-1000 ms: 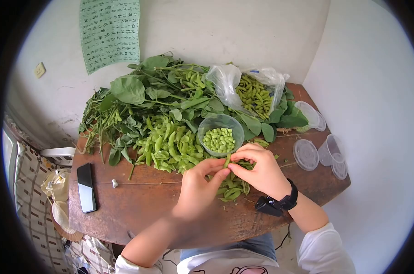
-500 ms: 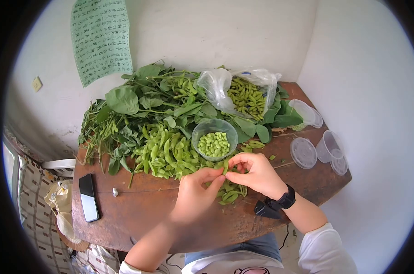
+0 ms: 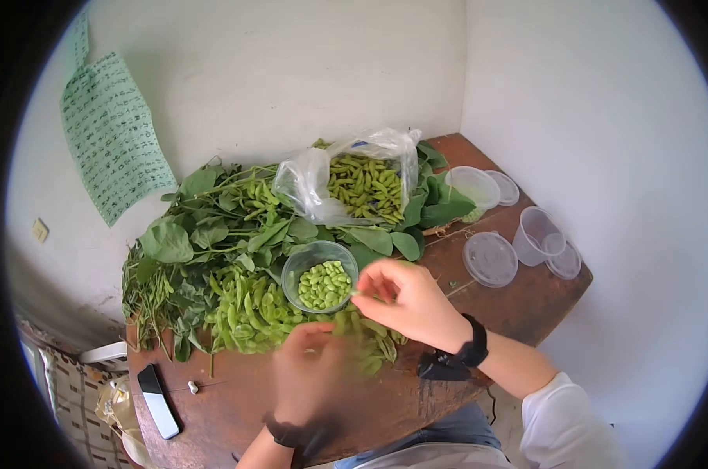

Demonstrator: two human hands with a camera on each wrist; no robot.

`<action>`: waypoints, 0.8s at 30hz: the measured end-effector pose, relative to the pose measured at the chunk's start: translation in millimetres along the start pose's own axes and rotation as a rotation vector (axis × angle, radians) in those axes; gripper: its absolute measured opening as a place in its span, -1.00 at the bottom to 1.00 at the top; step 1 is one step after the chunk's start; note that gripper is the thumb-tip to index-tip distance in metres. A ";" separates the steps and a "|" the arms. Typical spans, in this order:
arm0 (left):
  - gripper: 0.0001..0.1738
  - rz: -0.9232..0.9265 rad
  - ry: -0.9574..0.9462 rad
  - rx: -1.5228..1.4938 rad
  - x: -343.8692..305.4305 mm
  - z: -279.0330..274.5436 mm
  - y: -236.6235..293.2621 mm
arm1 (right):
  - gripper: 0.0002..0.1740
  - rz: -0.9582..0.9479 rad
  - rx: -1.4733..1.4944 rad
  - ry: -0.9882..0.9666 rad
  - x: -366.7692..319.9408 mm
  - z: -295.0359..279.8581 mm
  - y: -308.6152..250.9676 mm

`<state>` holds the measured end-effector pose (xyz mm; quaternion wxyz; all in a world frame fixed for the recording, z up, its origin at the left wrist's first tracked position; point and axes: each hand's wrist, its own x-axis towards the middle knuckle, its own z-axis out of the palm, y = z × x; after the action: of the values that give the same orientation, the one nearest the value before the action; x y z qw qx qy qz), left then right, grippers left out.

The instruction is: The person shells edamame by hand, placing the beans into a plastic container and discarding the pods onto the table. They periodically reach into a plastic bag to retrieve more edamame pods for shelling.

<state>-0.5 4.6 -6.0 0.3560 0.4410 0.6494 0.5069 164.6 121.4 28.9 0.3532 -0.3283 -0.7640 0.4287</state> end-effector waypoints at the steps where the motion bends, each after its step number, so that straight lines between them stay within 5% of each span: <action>1: -0.76 -0.024 -0.027 0.035 -0.2 -0.5 6.5 | -0.82 0.008 0.002 0.008 10.6 2.8 -3.8; 3: -0.75 -0.055 -0.061 0.073 -3.4 1.6 7.0 | -0.84 -0.352 -0.073 0.082 31.0 13.7 -12.3; 7: -0.79 0.118 -0.021 0.147 -4.3 3.1 8.1 | -0.80 -0.634 -0.223 0.194 60.1 29.7 2.2; 9: -0.81 0.150 0.024 0.190 -4.8 0.3 10.2 | -0.78 -0.535 -0.393 0.134 62.4 4.6 -0.2; 13: -0.74 0.115 0.041 0.181 -2.7 -4.2 4.1 | -0.74 -0.036 -0.496 0.019 95.5 -47.6 10.2; 18: -0.70 0.080 0.045 0.116 0.4 -4.4 -0.1 | -0.66 -0.091 -0.535 -0.064 199.5 -66.6 89.0; 20: -0.70 0.069 0.040 0.119 1.1 -5.4 -0.7 | -0.77 -0.027 -0.878 -0.014 228.5 -60.2 111.3; 23: -0.71 0.030 0.042 0.110 1.0 -4.5 1.3 | -0.76 0.249 -1.039 -0.190 241.8 -53.3 106.4; 24: -0.71 0.030 0.041 0.108 0.7 -4.2 1.7 | -0.75 0.151 -1.005 -0.163 248.3 -55.6 110.8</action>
<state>-4.2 3.9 -3.4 0.3106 0.4586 0.6765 0.4854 99.5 390.8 16.0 0.0589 -0.4773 -0.8749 0.0571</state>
